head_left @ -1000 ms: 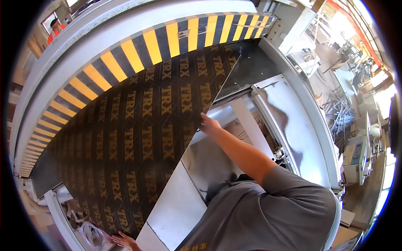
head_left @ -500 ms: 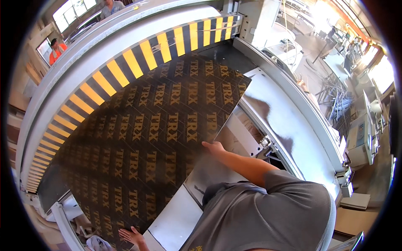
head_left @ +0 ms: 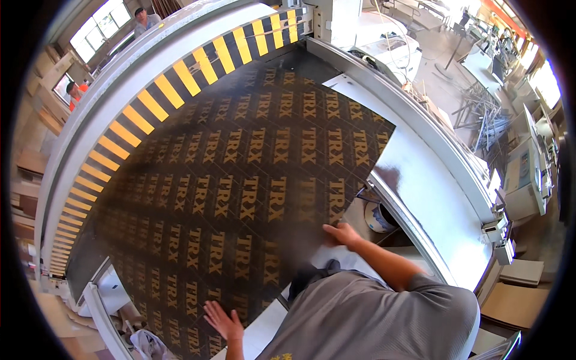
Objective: The person operates an industrial panel saw, receiving cut wooden boards, removing trimmed wood strips, and rotating and repositioning the boards on the machine table.
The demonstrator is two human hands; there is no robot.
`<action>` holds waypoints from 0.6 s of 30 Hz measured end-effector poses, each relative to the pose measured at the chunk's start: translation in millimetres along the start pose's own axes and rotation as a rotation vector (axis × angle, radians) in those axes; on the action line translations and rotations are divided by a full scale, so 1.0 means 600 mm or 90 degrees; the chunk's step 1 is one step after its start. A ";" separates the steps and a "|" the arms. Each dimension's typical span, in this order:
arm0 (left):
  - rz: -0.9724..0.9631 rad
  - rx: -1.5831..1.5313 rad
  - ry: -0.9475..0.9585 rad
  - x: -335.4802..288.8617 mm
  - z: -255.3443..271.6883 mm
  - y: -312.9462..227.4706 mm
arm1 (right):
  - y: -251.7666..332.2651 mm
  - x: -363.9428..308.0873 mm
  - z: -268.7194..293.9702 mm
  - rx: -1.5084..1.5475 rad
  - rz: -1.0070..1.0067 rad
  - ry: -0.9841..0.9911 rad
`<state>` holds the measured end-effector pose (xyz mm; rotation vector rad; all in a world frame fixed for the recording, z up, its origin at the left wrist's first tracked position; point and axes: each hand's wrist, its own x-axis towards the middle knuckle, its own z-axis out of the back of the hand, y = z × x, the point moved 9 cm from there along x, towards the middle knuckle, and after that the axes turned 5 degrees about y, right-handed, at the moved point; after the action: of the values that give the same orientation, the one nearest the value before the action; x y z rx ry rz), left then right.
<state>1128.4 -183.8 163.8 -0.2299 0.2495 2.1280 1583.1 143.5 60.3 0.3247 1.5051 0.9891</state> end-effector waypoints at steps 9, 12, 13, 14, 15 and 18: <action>-0.103 -0.087 -0.020 0.050 0.054 -0.162 | 0.222 -0.102 0.081 -0.559 0.507 -0.332; -0.164 -0.086 -0.002 0.041 0.049 -0.224 | 0.225 -0.051 0.064 -0.690 0.434 -0.312; -0.214 -0.059 0.019 0.037 0.043 -0.261 | 0.229 -0.051 0.064 -0.702 0.432 -0.327; -0.219 -0.057 0.013 0.038 0.044 -0.277 | 0.237 -0.048 0.066 -0.715 0.427 -0.343; -0.259 -0.082 0.004 0.038 0.047 -0.296 | 0.250 -0.038 0.073 -0.712 0.427 -0.350; -0.327 -0.121 -0.021 0.068 0.063 -0.314 | 0.264 -0.021 0.075 -0.727 0.424 -0.363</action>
<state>1263.1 -40.9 172.6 -0.3308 -0.0336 1.6420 1573.0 246.3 189.5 0.2285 0.1491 1.9052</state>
